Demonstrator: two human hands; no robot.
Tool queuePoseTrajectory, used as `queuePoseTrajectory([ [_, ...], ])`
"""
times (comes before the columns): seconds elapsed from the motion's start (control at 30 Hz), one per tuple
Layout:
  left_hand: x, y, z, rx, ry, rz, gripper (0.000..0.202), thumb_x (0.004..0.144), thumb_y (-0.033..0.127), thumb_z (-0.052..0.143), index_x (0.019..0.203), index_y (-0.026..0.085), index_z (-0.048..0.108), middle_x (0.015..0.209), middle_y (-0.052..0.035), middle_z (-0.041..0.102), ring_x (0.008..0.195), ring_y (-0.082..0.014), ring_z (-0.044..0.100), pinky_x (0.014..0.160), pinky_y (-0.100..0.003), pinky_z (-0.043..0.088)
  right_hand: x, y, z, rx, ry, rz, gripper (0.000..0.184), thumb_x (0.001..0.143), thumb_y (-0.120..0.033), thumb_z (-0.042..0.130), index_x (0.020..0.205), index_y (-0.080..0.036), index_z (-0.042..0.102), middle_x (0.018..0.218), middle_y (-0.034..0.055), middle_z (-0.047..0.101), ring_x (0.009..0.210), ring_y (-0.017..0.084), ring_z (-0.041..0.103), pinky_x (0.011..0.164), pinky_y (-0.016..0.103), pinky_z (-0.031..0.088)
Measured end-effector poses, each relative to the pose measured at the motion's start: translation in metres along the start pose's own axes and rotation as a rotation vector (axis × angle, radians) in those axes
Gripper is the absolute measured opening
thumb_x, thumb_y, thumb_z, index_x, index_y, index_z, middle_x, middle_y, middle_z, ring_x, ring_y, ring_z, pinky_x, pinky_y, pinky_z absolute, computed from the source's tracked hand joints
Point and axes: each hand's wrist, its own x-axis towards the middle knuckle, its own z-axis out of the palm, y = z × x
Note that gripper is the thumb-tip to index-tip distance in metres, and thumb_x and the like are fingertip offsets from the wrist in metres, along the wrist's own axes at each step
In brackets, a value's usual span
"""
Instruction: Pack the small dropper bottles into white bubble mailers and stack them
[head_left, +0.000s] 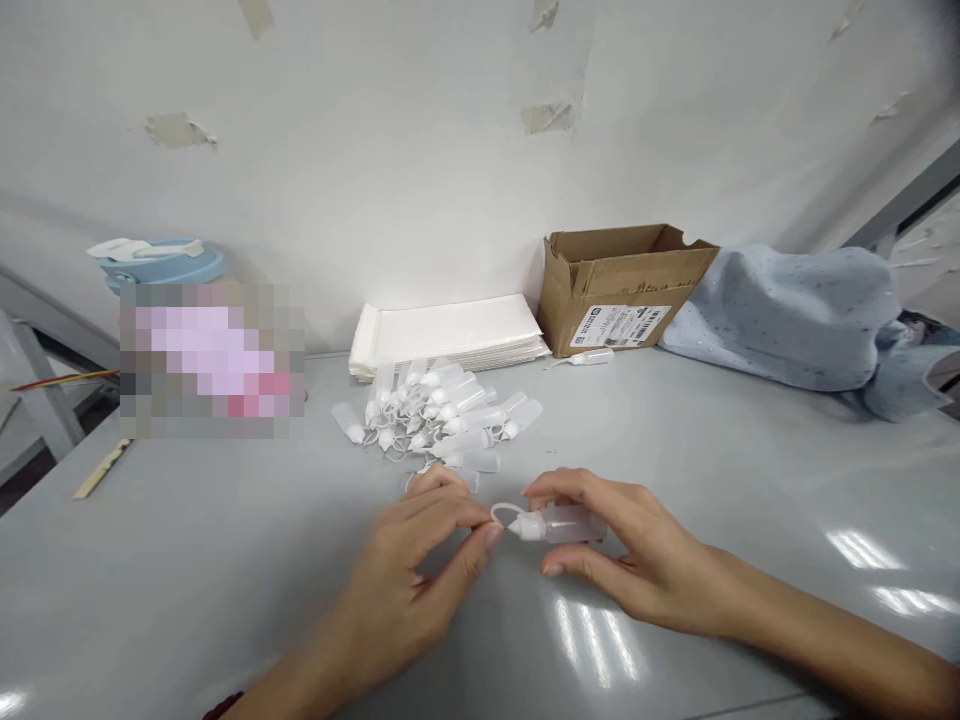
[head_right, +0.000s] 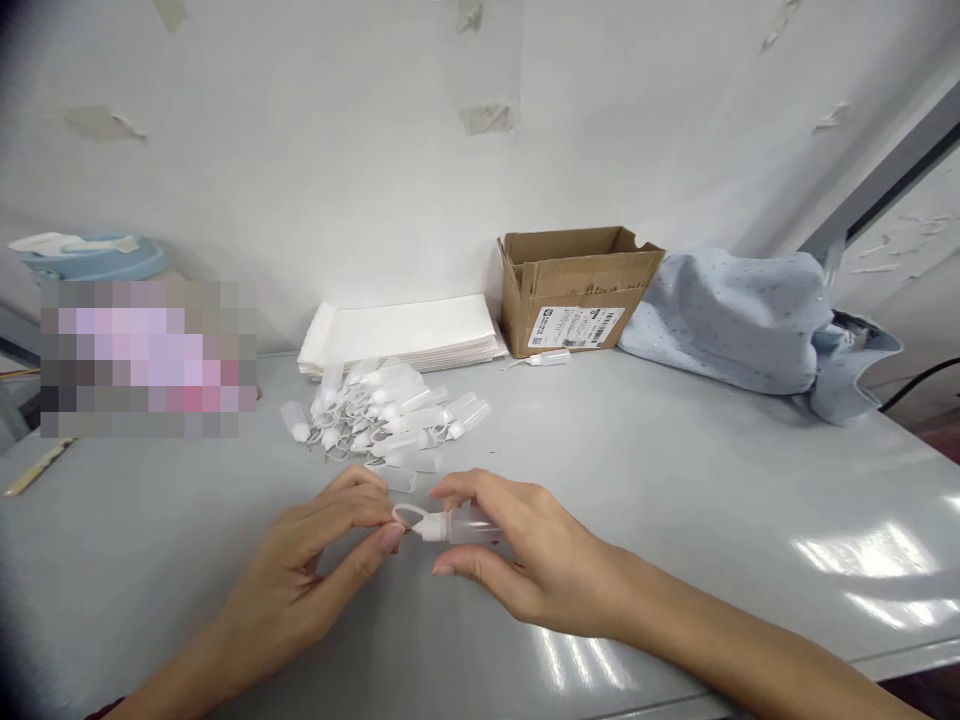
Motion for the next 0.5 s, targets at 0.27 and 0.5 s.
queuePoseTrajectory([
  [0.27,0.000,0.000,-0.003,0.102,0.109,-0.076,0.021,0.089,0.015,0.048,0.071,0.020,0.058,0.061,0.0028,0.056,0.062,-0.0119,0.051,0.054,-0.022,0.045,0.002,0.012,0.001,-0.113,0.146,-0.129,0.024,0.095,-0.020,0.047,0.119,-0.018,0.051,0.092,0.0080,0.064,0.078,0.017,0.062,0.065,0.029,0.054],
  [0.5,-0.003,-0.002,0.004,0.094,0.137,-0.023,0.018,0.087,0.009,0.049,0.074,0.019,0.057,0.061,0.0029,0.055,0.065,-0.0119,0.049,0.057,-0.023,0.045,0.002,0.012,0.005,-0.061,0.173,-0.134,0.023,0.094,-0.017,0.047,0.115,-0.015,0.056,0.088,0.0095,0.067,0.074,0.018,0.064,0.062,0.030,0.054],
])
